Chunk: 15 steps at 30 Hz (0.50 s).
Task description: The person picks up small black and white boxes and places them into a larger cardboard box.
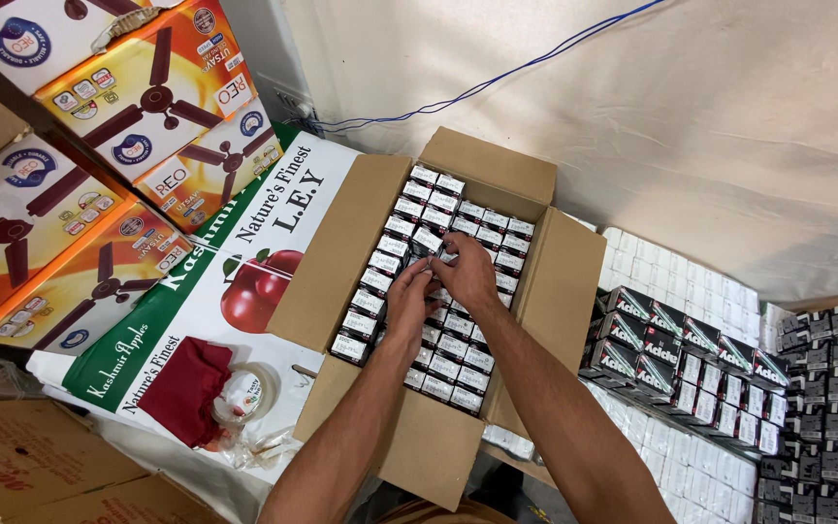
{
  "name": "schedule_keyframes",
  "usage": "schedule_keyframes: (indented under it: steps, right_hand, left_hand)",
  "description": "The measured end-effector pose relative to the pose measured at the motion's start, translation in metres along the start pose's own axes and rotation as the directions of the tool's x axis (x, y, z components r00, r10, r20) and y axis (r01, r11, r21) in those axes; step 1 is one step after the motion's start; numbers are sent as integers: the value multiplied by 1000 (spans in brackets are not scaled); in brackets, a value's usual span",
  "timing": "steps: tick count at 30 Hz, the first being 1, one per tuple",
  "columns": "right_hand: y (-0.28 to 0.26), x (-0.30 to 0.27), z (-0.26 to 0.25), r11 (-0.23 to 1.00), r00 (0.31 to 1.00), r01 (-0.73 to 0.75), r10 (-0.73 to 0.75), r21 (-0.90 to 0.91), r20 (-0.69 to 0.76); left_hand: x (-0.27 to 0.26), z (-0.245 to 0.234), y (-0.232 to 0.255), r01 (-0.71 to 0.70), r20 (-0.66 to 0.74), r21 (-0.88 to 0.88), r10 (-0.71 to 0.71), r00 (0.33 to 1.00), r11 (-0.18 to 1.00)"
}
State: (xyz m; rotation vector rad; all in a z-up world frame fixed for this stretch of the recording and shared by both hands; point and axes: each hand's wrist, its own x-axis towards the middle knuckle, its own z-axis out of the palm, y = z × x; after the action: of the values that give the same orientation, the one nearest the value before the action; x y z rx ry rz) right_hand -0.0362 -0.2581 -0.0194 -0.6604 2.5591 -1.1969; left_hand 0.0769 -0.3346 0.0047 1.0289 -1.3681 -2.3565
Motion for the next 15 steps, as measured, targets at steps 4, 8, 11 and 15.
schedule_keyframes:
  steps: [4, 8, 11, 15]
  right_hand:
    - [-4, -7, -3, 998, 998, 53, -53, 13, -39]
    - [-22, -27, -24, 973, 965, 228, -222, 24, -136]
    - [-33, -47, -42, 923, 900, 384, -377, -11, -221]
    - [-19, -58, -66, 812, 760, 558, -584, -172, -285]
  left_hand:
    - [-1, 0, 2, 7, -4, -21, -7, 1000, 1000]
    - [-4, 7, 2, 27, 76, -78, -21, 997, 997]
    - [-4, 13, -3, 85, 147, -207, -54, 988, 975]
    - [-9, 35, -12, 235, 272, -516, -103, 957, 824]
